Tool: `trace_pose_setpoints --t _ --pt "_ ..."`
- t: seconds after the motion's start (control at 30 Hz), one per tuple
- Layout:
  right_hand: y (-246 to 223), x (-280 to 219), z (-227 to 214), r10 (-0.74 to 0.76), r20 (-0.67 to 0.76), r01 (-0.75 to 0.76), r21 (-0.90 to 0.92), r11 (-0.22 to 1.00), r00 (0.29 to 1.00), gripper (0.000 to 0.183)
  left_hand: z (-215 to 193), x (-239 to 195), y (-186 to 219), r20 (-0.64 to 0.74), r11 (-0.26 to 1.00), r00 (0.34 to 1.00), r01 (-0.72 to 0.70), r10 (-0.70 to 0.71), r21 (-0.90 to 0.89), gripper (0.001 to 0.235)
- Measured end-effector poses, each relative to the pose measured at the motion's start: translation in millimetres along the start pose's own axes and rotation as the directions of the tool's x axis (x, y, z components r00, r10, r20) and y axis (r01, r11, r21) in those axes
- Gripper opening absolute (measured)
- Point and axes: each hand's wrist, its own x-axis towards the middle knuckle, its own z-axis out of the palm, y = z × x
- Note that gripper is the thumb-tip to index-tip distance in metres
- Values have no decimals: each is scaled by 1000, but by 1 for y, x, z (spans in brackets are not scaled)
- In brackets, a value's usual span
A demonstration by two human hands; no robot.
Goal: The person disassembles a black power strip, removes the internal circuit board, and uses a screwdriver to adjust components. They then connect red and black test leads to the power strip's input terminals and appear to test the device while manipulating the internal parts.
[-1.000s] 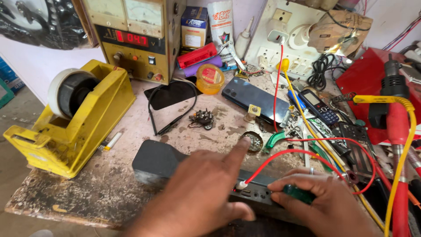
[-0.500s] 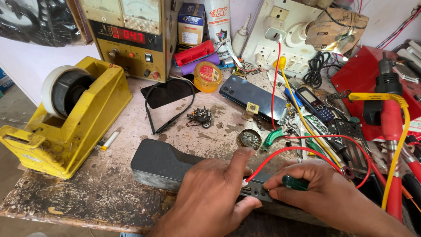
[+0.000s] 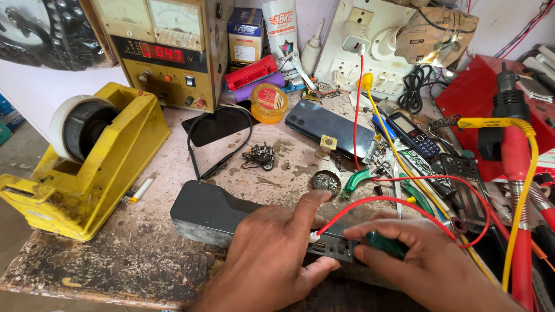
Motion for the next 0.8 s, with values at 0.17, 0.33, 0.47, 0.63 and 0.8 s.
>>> trace_pose_setpoints --t 0.17,0.33,0.47,0.63,0.8 --pt "12 -3 3 -342 -87 330 -126 936 936 24 3 0 -2 -12 1000 1000 -11 11 13 88" --pt "7 4 2 -228 2 223 -217 950 974 17 3 -1 -3 26 999 999 33 -34 12 88" --pt "4 3 2 -305 -25 296 -165 941 952 14 2 -2 -4 -28 1000 999 -17 16 -9 88" --pt "17 2 9 -402 -109 372 -221 902 909 22 3 -1 -4 -5 1000 1000 5 -5 3 87" --pt "34 -9 14 -157 -222 98 -255 962 962 40 3 0 -3 -8 1000 1000 0 0 -11 87"
